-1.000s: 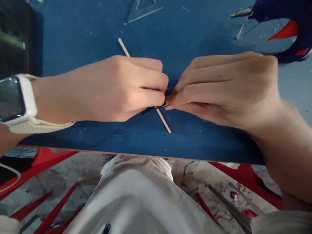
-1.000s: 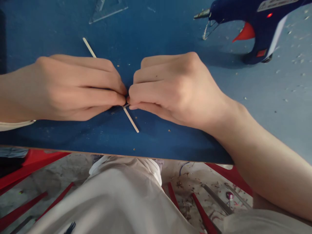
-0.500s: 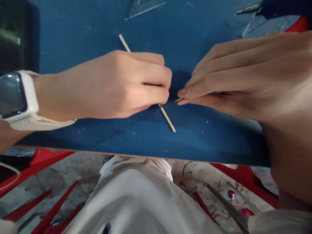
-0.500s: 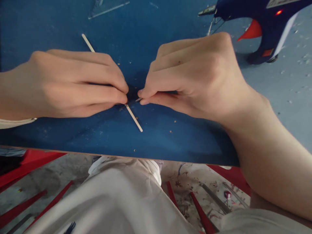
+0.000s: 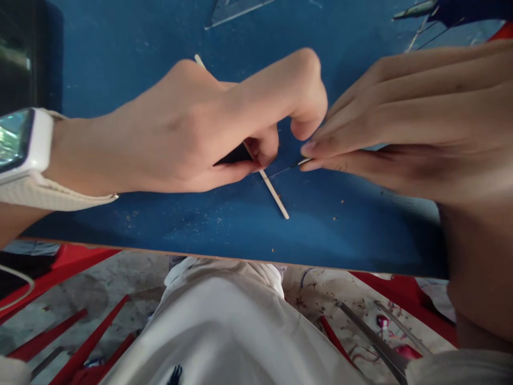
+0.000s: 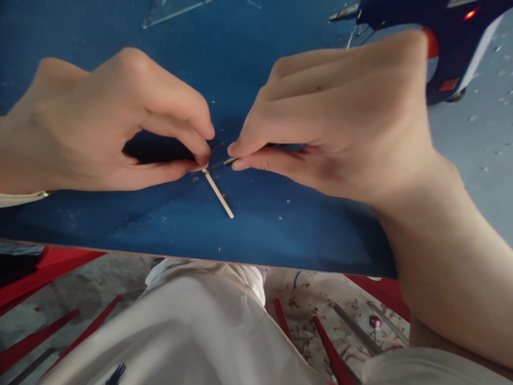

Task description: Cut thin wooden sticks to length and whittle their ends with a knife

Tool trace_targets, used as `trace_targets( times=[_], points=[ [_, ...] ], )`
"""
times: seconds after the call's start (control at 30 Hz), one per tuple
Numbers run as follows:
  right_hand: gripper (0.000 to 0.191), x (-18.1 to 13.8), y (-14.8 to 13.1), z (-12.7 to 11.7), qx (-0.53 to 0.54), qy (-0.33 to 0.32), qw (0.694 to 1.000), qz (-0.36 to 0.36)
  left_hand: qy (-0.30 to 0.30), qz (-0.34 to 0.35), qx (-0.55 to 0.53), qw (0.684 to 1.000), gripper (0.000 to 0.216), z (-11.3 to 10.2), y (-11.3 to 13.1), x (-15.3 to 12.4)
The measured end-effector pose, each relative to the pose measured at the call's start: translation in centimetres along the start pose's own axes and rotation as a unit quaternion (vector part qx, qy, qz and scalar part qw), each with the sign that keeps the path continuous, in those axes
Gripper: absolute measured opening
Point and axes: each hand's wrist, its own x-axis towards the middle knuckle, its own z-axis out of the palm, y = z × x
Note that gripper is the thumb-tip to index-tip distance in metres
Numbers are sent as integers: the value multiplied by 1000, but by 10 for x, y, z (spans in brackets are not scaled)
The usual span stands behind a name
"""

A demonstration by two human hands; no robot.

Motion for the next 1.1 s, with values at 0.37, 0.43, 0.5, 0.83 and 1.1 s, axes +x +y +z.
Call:
trace_targets(
  times=[0.37,0.43,0.5,0.83,1.1],
  points=[
    [10,-3,-4,9,-64,-6,998,-12,3,16,-24,1000,39,1,1,-3],
    [7,-5,1,14,-67,22,997,-40,9,20,-23,1000,39,2,1,-4],
    [5,-6,4,17,-68,34,996,-50,16,25,-25,999,36,1,2,-3],
    [29,-27,-2,25,-4,61,998,12,9,27,9,1000,42,0,2,-3],
    [38,-51,-16,33,49,54,997,26,15,-58,10,998,58,8,-8,-17]
  ],
)
